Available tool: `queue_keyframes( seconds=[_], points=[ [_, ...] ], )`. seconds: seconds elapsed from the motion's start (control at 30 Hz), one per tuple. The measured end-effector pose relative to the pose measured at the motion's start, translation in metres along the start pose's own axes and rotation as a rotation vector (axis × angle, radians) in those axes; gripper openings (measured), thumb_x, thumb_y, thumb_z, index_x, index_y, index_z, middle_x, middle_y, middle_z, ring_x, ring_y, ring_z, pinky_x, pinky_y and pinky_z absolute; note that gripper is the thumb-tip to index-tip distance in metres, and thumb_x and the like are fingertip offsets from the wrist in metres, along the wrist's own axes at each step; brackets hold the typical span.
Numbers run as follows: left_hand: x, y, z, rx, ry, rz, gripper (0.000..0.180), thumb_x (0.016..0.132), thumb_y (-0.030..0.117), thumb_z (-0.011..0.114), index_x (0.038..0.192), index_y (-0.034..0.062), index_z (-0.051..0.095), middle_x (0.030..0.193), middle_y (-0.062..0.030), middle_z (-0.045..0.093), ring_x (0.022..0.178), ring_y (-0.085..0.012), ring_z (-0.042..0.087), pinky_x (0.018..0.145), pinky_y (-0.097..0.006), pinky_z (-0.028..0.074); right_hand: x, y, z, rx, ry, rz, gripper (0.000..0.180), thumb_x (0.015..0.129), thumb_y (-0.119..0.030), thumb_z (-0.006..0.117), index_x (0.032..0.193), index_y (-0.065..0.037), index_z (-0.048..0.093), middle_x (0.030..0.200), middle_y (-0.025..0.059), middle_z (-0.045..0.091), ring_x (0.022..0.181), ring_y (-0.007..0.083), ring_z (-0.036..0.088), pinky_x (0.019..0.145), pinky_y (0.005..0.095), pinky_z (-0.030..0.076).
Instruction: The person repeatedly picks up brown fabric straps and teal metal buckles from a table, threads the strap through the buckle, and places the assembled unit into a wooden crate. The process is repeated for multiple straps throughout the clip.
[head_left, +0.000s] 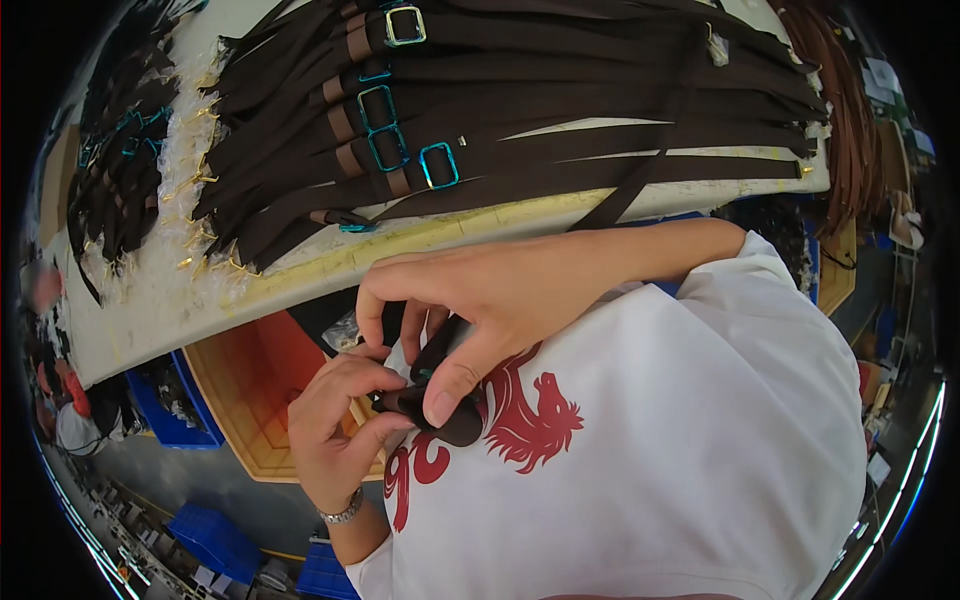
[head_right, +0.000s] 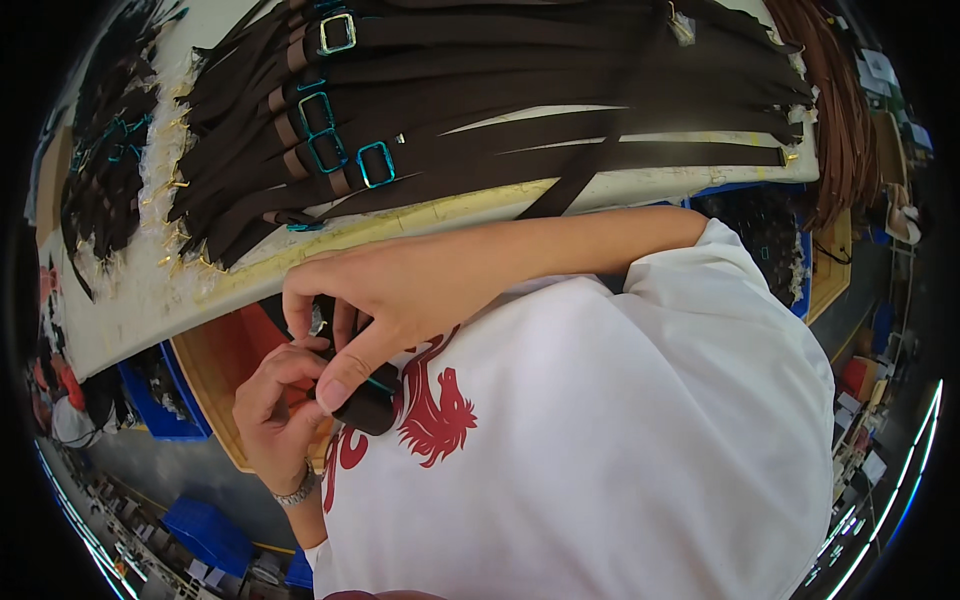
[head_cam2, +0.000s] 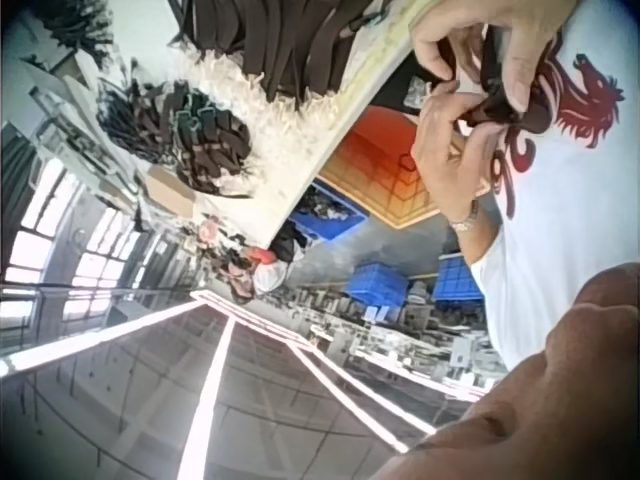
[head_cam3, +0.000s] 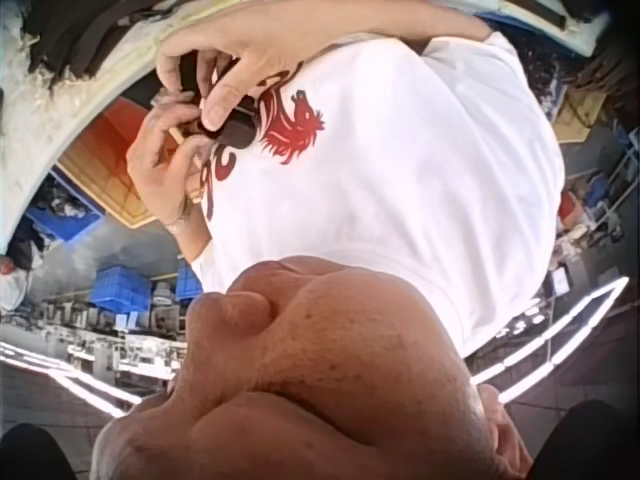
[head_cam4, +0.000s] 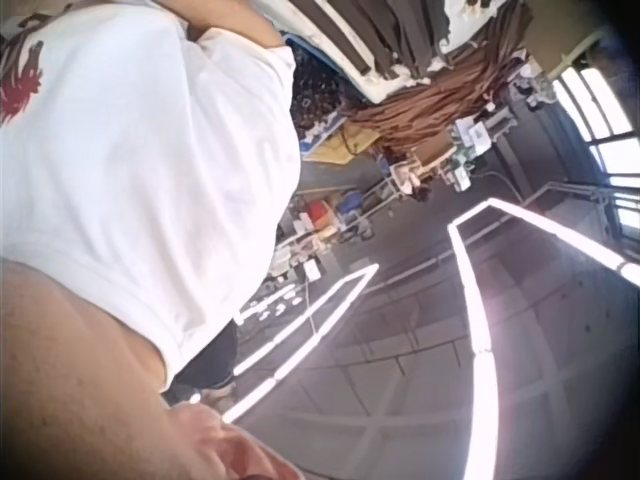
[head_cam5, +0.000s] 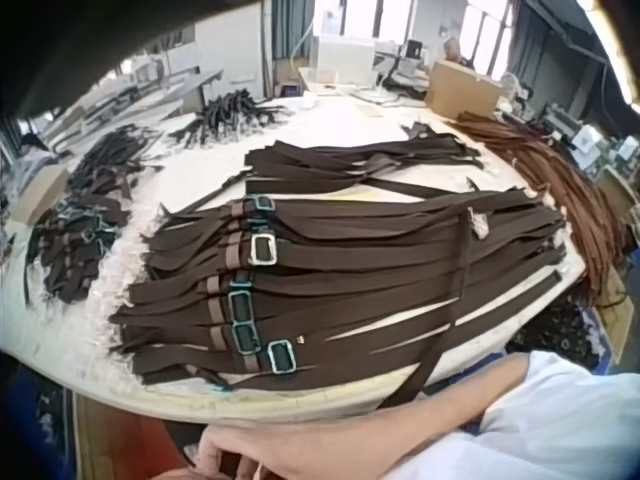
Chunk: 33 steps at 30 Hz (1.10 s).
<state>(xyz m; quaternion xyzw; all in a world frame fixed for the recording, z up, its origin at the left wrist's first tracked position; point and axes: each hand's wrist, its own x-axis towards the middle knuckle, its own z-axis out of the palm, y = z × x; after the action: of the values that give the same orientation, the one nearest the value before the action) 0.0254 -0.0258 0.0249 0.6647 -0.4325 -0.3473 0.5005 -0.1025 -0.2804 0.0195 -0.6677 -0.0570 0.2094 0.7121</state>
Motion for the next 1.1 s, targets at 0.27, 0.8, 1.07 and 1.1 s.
queue_keyframes(
  seconds=[0.27, 0.8, 1.07, 1.1],
  points=[
    [0.017, 0.018, -0.029, -0.161, 0.138, -0.029, 0.062, 0.098, 0.046, 0.072, 0.124, -0.0098, 0.065, 0.122, -0.0244, 0.071, 0.118, -0.0365, 0.069, 0.112, -0.054, 0.049, 0.022, -0.006, -0.005, 0.266, -0.272, 0.178, 0.045, 0.109, -0.043, 0.066, 0.087, -0.004, 0.069, 0.062, -0.0006, 0.059, 0.054, 0.0097, 0.053, 0.052, 0.0295, 0.043],
    [0.044, 0.063, -0.011, 0.648, -0.373, 0.24, 0.053, 0.079, 0.029, 0.089, 0.115, -0.0041, 0.068, 0.102, -0.0186, 0.075, 0.092, -0.0406, 0.072, 0.107, -0.058, 0.054, -0.025, -0.018, 0.011, 0.191, 0.021, 0.087, 0.042, 0.108, -0.028, 0.062, 0.076, -0.001, 0.063, 0.06, 0.001, 0.06, 0.051, 0.0075, 0.053, 0.05, 0.0261, 0.045],
    [0.025, 0.052, -0.011, 0.773, -0.256, 0.309, 0.045, 0.079, 0.033, 0.091, 0.102, 0.0006, 0.071, 0.101, -0.0146, 0.078, 0.101, -0.0391, 0.076, 0.106, -0.062, 0.052, -0.053, -0.033, -0.005, 0.336, 0.052, 0.163, 0.042, 0.11, -0.028, 0.065, 0.08, 0.001, 0.067, 0.063, -0.0009, 0.054, 0.056, 0.0049, 0.052, 0.052, 0.0242, 0.043],
    [0.024, 0.051, -0.016, 0.801, -0.248, 0.301, 0.044, 0.079, 0.034, 0.092, 0.101, 0.0015, 0.071, 0.101, -0.0141, 0.078, 0.103, -0.0398, 0.076, 0.107, -0.063, 0.051, -0.058, -0.037, -0.009, 0.324, 0.078, 0.185, 0.041, 0.11, -0.027, 0.065, 0.08, 0.001, 0.067, 0.062, -0.0012, 0.052, 0.056, 0.005, 0.052, 0.052, 0.0245, 0.042]
  ],
)
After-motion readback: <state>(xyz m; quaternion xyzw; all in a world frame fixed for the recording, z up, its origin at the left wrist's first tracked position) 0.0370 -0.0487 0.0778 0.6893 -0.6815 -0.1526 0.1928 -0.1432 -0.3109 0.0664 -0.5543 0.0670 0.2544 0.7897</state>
